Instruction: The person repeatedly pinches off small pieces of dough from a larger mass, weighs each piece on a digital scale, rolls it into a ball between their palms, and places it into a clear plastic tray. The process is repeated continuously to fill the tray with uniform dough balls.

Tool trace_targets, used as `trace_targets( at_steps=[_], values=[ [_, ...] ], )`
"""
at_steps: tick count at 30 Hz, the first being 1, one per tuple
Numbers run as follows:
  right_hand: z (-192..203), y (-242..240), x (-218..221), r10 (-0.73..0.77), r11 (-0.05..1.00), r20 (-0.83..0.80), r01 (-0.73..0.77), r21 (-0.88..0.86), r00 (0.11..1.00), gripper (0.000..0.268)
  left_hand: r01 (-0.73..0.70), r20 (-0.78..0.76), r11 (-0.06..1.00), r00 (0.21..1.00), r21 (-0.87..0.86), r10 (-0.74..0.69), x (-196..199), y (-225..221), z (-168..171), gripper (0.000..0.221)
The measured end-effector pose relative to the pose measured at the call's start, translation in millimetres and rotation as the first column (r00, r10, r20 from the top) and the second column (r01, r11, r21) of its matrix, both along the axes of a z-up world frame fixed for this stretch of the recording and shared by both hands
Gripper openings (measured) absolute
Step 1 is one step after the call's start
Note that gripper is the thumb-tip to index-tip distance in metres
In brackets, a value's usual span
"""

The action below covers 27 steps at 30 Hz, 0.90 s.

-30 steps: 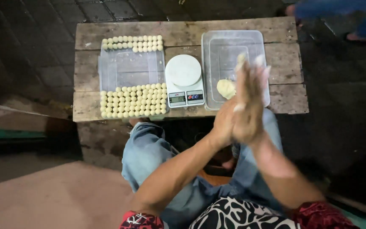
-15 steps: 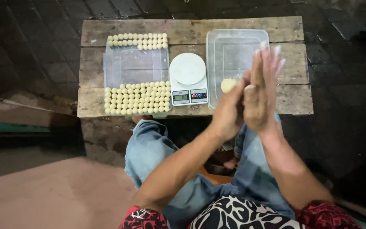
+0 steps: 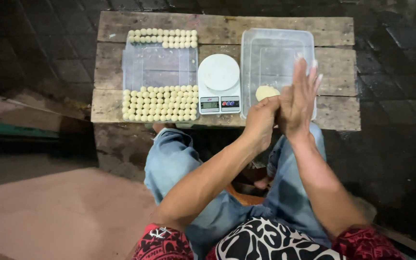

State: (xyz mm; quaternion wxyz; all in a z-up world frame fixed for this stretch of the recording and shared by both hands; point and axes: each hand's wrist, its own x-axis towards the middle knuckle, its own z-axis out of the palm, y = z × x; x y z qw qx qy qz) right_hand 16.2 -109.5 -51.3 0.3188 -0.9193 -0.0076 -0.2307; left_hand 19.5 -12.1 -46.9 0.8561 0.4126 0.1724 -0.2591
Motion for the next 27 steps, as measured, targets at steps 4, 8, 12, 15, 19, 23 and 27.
trace_targets(
  at_steps=[4, 8, 12, 15, 19, 23, 27],
  values=[
    [-63, -34, -17, -0.109, 0.99, 0.05, 0.104, 0.094, 0.993, 0.056, 0.054, -0.036, 0.993, 0.998, 0.107, -0.05, 20, 6, 2, 0.012],
    [-69, -59, -46, -0.182, 0.983, -0.149, 0.182, -0.011, 0.972, 0.062, 0.089, 0.296, 0.969, 0.942, 0.229, -0.157, 63, 42, 26, 0.017],
    [-108, -91, -70, -0.233, 0.97, -0.249, 0.207, -0.128, 0.94, 0.071, -0.079, 0.503, 0.74, 0.781, 0.668, -0.371, 133, 107, 37, 0.011],
    [-115, -89, -69, -0.185, 0.979, -0.095, 0.175, -0.105, 0.978, 0.058, -0.162, 0.394, 0.567, 0.864, 0.807, -0.313, 172, 164, 26, 0.019],
    [-140, -105, -62, -0.275, 0.96, -0.083, 0.27, -0.074, 0.958, 0.055, -0.268, 0.323, 0.399, 0.943, 0.877, -0.076, 225, 270, -70, 0.018],
    [-150, -113, -63, -0.291, 0.957, -0.029, 0.291, 0.0, 0.956, 0.037, -0.271, 0.277, 0.242, 0.961, 0.932, 0.012, 221, 346, -101, 0.02],
    [-145, -111, -62, -0.226, 0.971, 0.014, 0.224, 0.078, 0.974, 0.026, -0.179, 0.188, 0.106, 0.979, 0.978, -0.084, 209, 368, -113, 0.034]
  ],
)
